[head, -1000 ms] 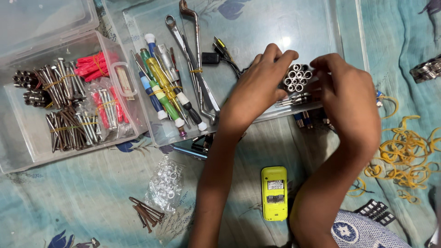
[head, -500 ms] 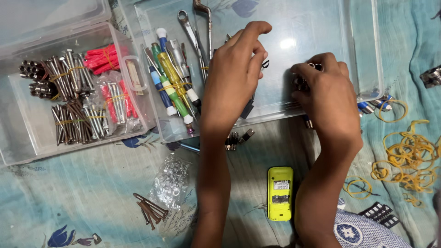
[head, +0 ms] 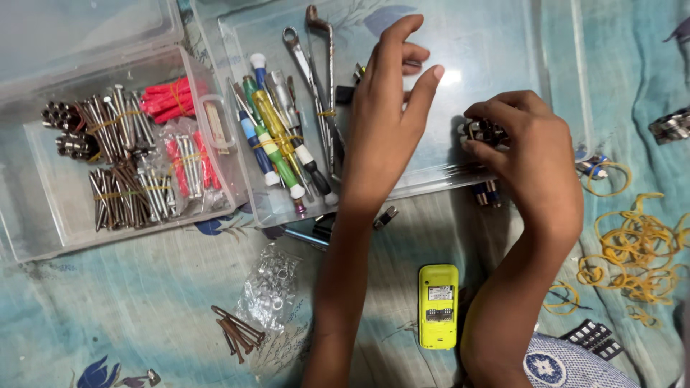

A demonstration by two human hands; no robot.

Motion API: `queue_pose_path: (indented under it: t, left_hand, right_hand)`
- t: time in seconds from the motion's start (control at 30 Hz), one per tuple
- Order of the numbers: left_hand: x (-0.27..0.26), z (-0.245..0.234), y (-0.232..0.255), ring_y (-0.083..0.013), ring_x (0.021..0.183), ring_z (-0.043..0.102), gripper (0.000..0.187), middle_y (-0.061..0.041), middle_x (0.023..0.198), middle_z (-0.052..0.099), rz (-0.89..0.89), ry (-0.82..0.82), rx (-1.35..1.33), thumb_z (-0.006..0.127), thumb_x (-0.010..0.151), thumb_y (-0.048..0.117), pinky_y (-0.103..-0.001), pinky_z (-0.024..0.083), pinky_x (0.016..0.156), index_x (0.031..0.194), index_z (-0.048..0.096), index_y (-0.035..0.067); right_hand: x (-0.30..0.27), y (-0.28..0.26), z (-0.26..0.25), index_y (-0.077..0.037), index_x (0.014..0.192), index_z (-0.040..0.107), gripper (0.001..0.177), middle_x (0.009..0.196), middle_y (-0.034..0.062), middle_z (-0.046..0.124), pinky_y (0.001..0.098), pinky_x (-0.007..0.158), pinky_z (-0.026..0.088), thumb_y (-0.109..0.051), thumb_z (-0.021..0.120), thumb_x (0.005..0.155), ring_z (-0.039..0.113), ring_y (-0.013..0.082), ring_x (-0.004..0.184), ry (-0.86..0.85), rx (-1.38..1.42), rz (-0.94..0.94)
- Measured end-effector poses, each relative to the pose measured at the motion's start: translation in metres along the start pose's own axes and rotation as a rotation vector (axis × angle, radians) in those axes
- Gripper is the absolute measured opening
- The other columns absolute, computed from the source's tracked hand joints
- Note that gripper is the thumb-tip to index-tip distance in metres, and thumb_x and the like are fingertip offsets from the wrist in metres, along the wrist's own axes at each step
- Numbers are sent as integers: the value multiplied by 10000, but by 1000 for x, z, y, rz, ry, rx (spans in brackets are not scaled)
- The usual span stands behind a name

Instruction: The person organizes small metal lock-picking tools by picking them up, arranging them into a bundle, and securing them with a rubber band. The person then places the bundle into a clear plastic container.

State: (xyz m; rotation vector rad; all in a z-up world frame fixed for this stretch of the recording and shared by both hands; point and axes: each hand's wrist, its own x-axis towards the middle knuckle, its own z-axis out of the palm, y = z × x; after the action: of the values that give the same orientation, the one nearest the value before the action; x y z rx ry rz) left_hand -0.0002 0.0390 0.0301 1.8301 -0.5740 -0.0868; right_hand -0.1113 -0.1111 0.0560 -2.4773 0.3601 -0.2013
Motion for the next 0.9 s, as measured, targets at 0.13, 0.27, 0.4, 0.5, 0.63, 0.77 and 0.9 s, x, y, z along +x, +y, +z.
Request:
queue_pose_path:
  t: [0.13, 0.27, 0.4, 0.5, 0.63, 0.77, 0.9]
  left_hand:
    - [-3, 32, 5, -297, 1409, 550, 536, -159, 1422, 573, -115, 56, -411, 575, 1115, 397, -445, 488, 1169, 1498, 439, 48]
    - [-8, 56, 20, -285, 1476, 423, 720, -177, 1477, 537, -396, -133, -787, 370, 1079, 579, -433, 323, 1197, 1504, 436, 2]
    - [-35, 73, 47, -303, 1398, 474, 875, -184, 1426, 568, -664, -257, -1118, 193, 1054, 694, -444, 326, 1163, 1401, 545, -29]
    - [-63, 53, 72, -338, 1312, 566, 823, -206, 1350, 612, -817, -231, -1501, 240, 1097, 684, -476, 375, 1169, 1368, 559, -25]
    - [-127, 1, 107, -347, 1297, 612, 618, -222, 1327, 643, -677, -12, -1699, 323, 1126, 490, -445, 416, 1200, 1292, 585, -44]
    - [-161, -42, 136, -356, 1250, 642, 529, -217, 1251, 676, -494, 89, -1762, 362, 1070, 388, -471, 446, 1154, 1201, 619, -55]
    - [-204, -85, 167, -357, 1194, 649, 482, -221, 1253, 671, -576, 136, -1692, 421, 1091, 376, -449, 473, 1122, 1212, 634, -39]
  right_hand:
    - [-5, -6, -30, -35, 1214, 732, 378, 1222, 144, 691, 351, 901, 589, -50, 804, 844, 719, 252, 1034, 29, 189, -16]
    - [-27, -28, -64, -62, 1181, 696, 357, 1234, 122, 651, 293, 841, 606, -89, 765, 831, 688, 202, 1044, 161, 346, -2]
    - [-48, -45, -81, -69, 1226, 710, 378, 1290, 138, 662, 313, 822, 592, -94, 775, 855, 705, 249, 1064, 153, 244, -43]
    - [-60, -67, -80, -70, 1204, 715, 402, 1280, 147, 659, 378, 874, 556, -86, 772, 806, 684, 316, 1090, 80, 210, -158]
    - [-98, -128, -64, -82, 1203, 690, 439, 1269, 161, 634, 437, 961, 501, -84, 758, 769, 623, 376, 1159, 65, 217, -312]
    - [-121, -189, -91, -55, 1209, 667, 465, 1251, 163, 638, 458, 934, 497, -84, 756, 753, 610, 394, 1128, -103, 207, -436]
    - [-169, -244, -114, -62, 1225, 633, 466, 1240, 156, 634, 474, 906, 498, -74, 741, 772, 609, 406, 1113, -192, 90, -466]
